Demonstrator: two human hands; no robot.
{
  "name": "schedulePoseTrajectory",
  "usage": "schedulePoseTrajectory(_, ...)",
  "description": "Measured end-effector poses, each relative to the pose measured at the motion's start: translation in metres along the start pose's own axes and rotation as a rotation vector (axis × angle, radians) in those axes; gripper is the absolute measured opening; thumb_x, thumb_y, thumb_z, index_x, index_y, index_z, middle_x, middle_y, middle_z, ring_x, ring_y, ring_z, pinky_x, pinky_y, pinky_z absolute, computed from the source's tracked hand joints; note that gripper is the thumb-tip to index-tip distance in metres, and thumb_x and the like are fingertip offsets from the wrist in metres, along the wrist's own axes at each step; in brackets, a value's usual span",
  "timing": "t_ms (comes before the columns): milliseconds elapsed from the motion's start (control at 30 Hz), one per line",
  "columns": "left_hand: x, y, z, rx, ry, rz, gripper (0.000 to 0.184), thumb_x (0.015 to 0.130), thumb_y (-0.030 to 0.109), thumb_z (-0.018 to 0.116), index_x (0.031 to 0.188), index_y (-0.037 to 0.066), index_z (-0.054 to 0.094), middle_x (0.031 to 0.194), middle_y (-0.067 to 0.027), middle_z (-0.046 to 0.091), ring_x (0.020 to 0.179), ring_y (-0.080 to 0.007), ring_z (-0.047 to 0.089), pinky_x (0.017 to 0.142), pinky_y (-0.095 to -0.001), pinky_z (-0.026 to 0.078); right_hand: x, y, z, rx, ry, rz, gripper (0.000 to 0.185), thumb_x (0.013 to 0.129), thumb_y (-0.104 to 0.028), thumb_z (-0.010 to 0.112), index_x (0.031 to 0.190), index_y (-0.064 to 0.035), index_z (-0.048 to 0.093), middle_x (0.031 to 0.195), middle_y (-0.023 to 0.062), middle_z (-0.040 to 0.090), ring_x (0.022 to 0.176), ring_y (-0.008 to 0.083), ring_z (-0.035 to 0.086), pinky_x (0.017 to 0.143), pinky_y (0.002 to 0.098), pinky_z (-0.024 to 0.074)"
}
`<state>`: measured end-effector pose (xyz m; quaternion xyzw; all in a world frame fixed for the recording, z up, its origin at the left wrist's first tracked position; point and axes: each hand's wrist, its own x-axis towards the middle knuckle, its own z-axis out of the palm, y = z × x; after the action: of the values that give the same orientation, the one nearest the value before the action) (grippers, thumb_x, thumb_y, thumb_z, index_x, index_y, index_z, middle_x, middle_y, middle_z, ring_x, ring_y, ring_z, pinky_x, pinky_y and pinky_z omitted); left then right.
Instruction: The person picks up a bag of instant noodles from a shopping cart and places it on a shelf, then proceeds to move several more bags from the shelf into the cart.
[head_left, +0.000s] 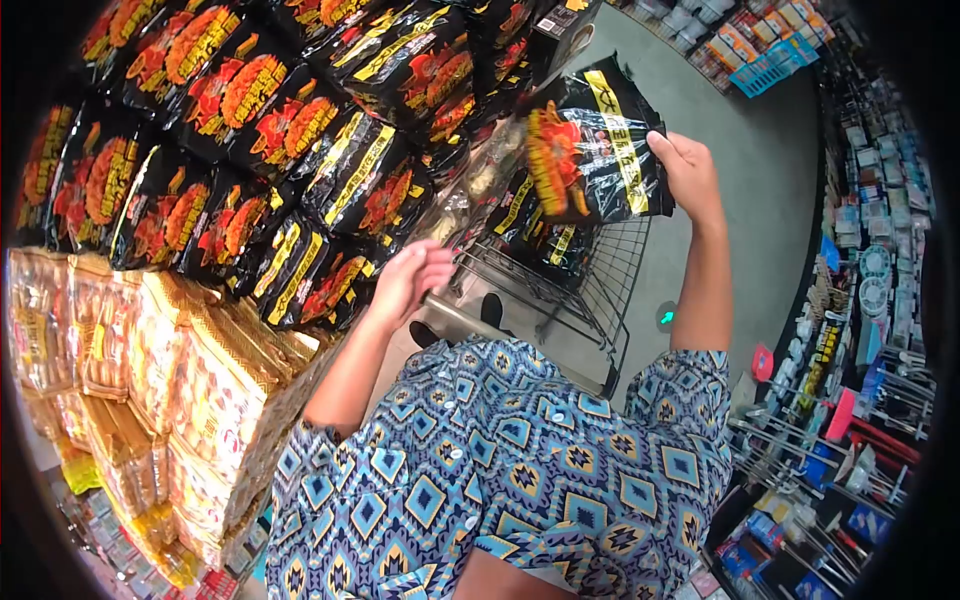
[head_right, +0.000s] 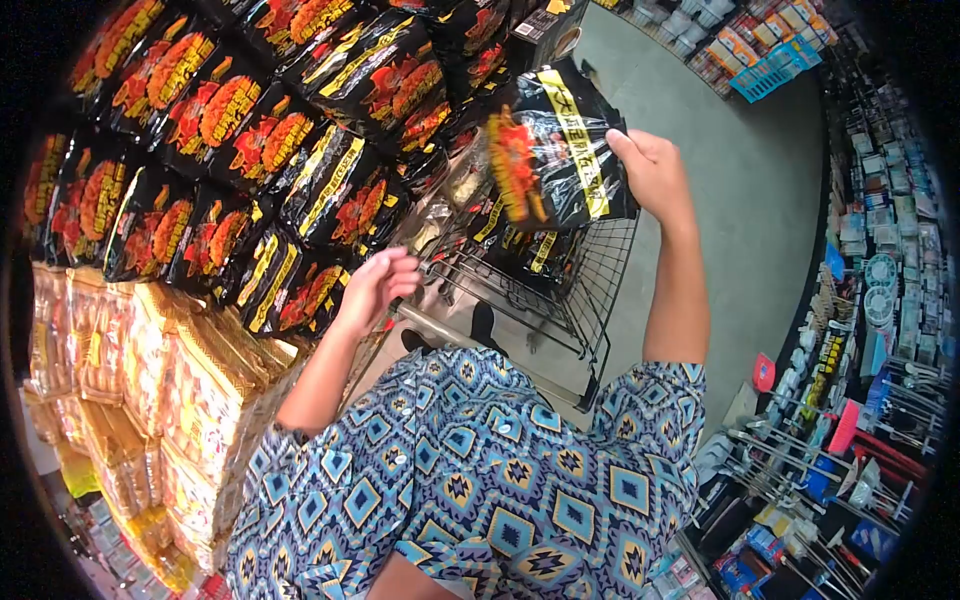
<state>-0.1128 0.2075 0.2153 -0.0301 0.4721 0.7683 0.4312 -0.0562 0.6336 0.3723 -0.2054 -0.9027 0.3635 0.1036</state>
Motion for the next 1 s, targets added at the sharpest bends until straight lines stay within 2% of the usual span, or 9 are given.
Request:
schedulePoseTrajectory(67,0.012,0.006,0.024,-0.292,-0.143,-0.046,0.051,0.105,0.038,0.038,0.139,0.0,0.041,0.132,-0.0214,0.055,0.116,-0.0297,0.059,0.098,-0.044,0.049,-0.008,-0.031,0.011,0.577,-0.171,0.1,0.027,0.097,-0.021,0.059,0.09,0.0019,0.071,0.086,0.0,0.069,0.074,0.0045,0.058,0.066,0.0245,0.0469)
schedulePoseTrajectory(233,0.034,0.015,0.061,-0.756,-0.378,-0.07,0.066,0.1,0.057,0.032,0.144,0.009,0.042,0.14,-0.0123,0.052,0.124,-0.0306,0.053,0.105,-0.0477,0.043,-0.013,-0.047,0.062,0.814,-0.422,0.165,0.023,0.096,-0.02,0.062,0.098,0.0022,0.07,0.092,0.0038,0.071,0.078,0.0084,0.064,0.074,0.0241,0.0508)
schedulePoseTrajectory(267,0.04,0.009,0.051,-0.97,-0.664,-0.101,0.065,0.1,0.055,0.034,0.144,0.008,0.043,0.143,-0.0128,0.05,0.127,-0.0311,0.051,0.11,-0.0482,0.039,-0.015,-0.048,0.068,0.776,-0.457,0.134,0.024,0.096,-0.02,0.061,0.097,0.0019,0.07,0.091,0.0031,0.071,0.077,0.0077,0.063,0.073,0.0239,0.0505)
schedulePoseTrajectory(300,0.029,0.022,0.064,-0.743,-0.303,-0.106,0.063,0.101,0.051,0.033,0.145,0.006,0.042,0.145,-0.0139,0.048,0.129,-0.032,0.049,0.113,-0.0487,0.035,-0.018,-0.051,0.073,0.739,-0.488,0.105,0.024,0.096,-0.02,0.061,0.096,0.0016,0.07,0.09,0.0023,0.07,0.077,0.007,0.062,0.072,0.0236,0.0501)
schedulePoseTrajectory(367,0.033,0.013,0.056,-0.771,-0.279,-0.084,0.062,0.102,0.049,0.03,0.145,0.006,0.041,0.145,-0.015,0.047,0.129,-0.0335,0.049,0.112,-0.0497,0.035,-0.02,-0.055,0.082,0.666,-0.545,0.061,0.026,0.098,-0.022,0.06,0.096,0.002,0.069,0.088,-0.0001,0.069,0.076,0.0057,0.059,0.07,0.0239,0.0488)
schedulePoseTrajectory(400,0.03,0.015,0.052,-1.014,-0.613,-0.038,0.063,0.102,0.049,0.029,0.145,0.006,0.041,0.145,-0.0159,0.047,0.129,-0.0343,0.049,0.113,-0.05,0.035,-0.022,-0.058,0.08,0.571,-0.596,-0.017,0.027,0.098,-0.022,0.059,0.097,0.0021,0.069,0.088,-0.0009,0.068,0.076,0.0058,0.058,0.07,0.0243,0.0483)
schedulePoseTrajectory(433,0.025,0.015,0.054,-0.736,-0.22,-0.07,0.063,0.102,0.05,0.029,0.145,0.005,0.04,0.146,-0.0166,0.046,0.13,-0.0343,0.048,0.113,-0.0505,0.034,-0.025,-0.063,0.077,0.474,-0.642,-0.094,0.027,0.099,-0.023,0.058,0.098,0.0022,0.069,0.088,-0.0017,0.067,0.075,0.0058,0.057,0.069,0.0247,0.0479)
schedulePoseTrajectory(833,0.022,0.012,0.055,-0.763,-0.225,-0.097,0.071,0.099,0.058,0.03,0.148,0.008,0.036,0.149,-0.0169,0.041,0.136,-0.0356,0.041,0.115,-0.0537,0.03,-0.042,-0.06,0.098,0.432,-0.497,0.073,0.036,0.095,-0.035,0.064,0.082,-0.0013,0.06,0.071,-0.005,0.056,0.067,0.0032,0.049,0.06,0.0246,0.044)
schedulePoseTrajectory(1000,0.021,0.011,0.055,-0.82,-0.276,-0.086,0.069,0.099,0.058,0.035,0.147,0.009,0.039,0.149,-0.0157,0.042,0.134,-0.0351,0.043,0.114,-0.0534,0.03,-0.048,-0.082,0.098,0.185,-0.271,-0.063,0.042,0.091,-0.036,0.066,0.11,0.0015,0.063,0.09,0.0127,0.069,0.08,0.0179,0.064,0.073,0.0316,0.0507)
